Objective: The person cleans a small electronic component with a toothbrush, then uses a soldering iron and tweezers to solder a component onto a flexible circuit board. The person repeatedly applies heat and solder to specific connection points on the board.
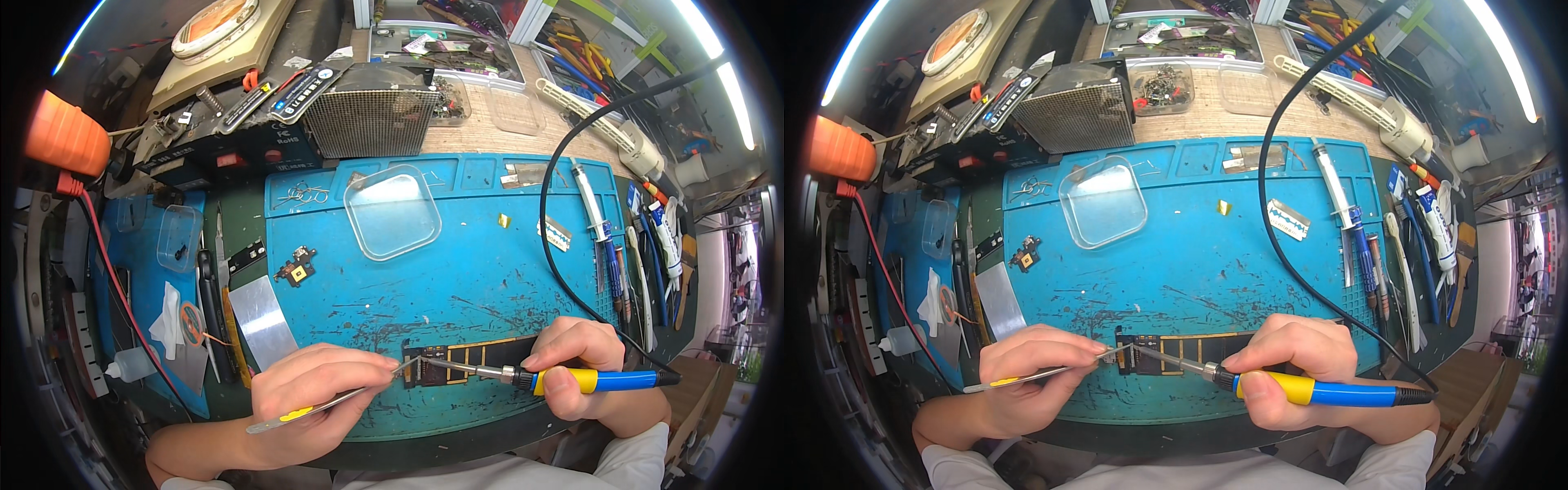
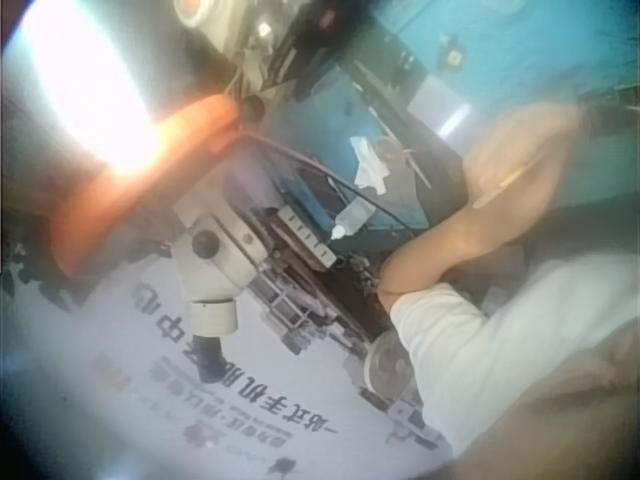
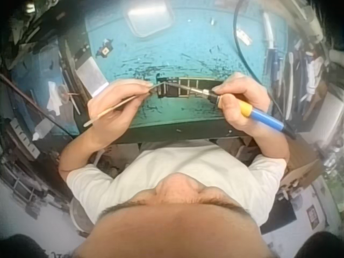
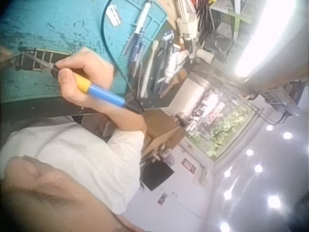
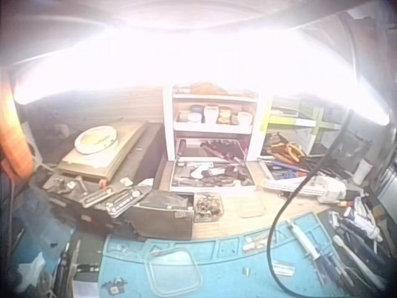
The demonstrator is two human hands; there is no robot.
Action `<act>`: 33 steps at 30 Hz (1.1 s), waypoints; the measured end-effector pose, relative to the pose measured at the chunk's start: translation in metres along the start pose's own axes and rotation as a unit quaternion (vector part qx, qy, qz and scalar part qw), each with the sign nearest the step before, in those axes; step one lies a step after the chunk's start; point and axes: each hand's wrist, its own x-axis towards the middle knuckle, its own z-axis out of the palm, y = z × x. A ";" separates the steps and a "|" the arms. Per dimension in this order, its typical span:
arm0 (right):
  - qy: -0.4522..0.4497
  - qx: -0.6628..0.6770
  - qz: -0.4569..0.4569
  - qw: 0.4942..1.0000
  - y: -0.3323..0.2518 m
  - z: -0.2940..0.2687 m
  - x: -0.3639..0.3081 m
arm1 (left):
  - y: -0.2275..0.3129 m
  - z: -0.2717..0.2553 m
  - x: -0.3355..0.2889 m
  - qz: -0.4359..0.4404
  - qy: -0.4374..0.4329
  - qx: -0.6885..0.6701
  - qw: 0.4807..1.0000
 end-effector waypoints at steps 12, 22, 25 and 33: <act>0.004 -0.005 -0.004 1.000 0.000 0.001 0.001 | -0.001 0.000 -0.002 -0.004 0.002 -0.003 1.000; 0.004 -0.003 -0.001 1.000 0.000 0.000 0.001 | -0.001 -0.001 -0.002 -0.005 -0.003 0.004 1.000; 0.001 -0.001 0.001 1.000 -0.001 0.000 0.001 | 0.000 -0.001 -0.001 -0.005 -0.003 0.006 1.000; 0.023 -0.008 -0.036 0.999 0.002 0.003 -0.002 | -0.001 0.000 -0.003 -0.009 0.004 0.003 1.000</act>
